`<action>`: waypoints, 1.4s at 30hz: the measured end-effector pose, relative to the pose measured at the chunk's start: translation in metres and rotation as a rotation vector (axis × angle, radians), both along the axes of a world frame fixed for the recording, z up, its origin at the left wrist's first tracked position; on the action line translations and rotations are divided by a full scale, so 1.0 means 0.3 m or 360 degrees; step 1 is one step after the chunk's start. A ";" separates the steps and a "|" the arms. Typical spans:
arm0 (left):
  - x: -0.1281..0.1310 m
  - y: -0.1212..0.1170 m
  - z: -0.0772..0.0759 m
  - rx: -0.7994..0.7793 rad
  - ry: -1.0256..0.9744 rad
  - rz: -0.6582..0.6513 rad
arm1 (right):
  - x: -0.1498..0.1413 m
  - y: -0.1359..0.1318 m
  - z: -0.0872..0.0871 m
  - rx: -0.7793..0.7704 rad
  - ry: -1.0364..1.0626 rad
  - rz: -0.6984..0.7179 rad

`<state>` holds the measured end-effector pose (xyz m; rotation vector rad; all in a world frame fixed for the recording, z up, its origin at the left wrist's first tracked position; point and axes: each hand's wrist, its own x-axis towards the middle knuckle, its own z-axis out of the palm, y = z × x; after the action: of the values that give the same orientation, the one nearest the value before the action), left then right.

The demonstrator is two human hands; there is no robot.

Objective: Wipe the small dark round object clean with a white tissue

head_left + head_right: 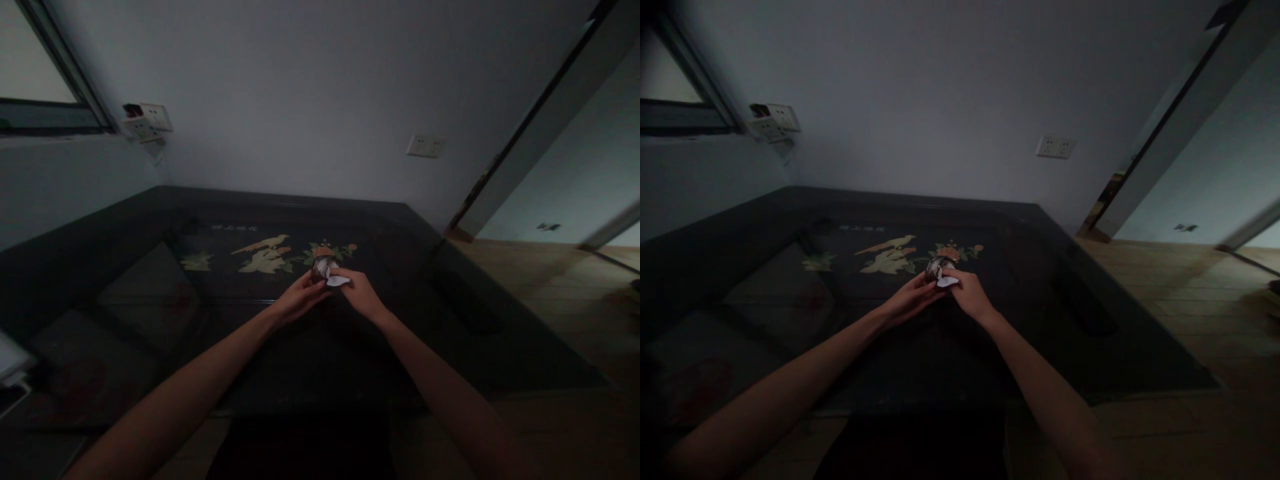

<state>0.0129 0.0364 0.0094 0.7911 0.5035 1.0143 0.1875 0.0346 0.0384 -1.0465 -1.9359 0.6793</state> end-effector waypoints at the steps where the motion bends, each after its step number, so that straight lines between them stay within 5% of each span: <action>1: 0.000 0.002 -0.007 0.0020 0.0028 0.0006 | 0.003 0.004 0.002 -0.0028 0.0057 -0.0006; 6: -0.003 0.020 -0.033 0.0058 0.0125 0.0114 | -0.009 -0.012 0.021 -0.0149 0.0245 0.0107; 15: 0.013 0.012 -0.001 -0.0201 0.0007 0.0167 | -0.056 -0.054 0.010 -0.0262 0.0210 0.0173; 24: 0.025 0.017 -0.015 -0.0215 -0.0143 0.0239 | -0.070 -0.097 0.051 0.0101 -0.1056 0.0137; 30: 0.017 0.019 -0.006 -0.0336 -0.0101 0.0150 | -0.054 -0.087 0.041 0.0490 -0.1454 0.0159; 37: 0.018 0.022 -0.003 -0.0354 -0.0048 0.0179 | -0.058 -0.087 0.042 0.0407 -0.1407 0.0149; 42: 0.030 0.030 -0.020 -0.0277 -0.0118 0.0212 | -0.069 -0.090 0.019 0.0142 -0.1022 0.0123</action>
<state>0.0218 0.0453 0.0034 0.5689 0.5783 1.1023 0.1669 0.0078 0.0443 -1.2374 -2.5357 0.3046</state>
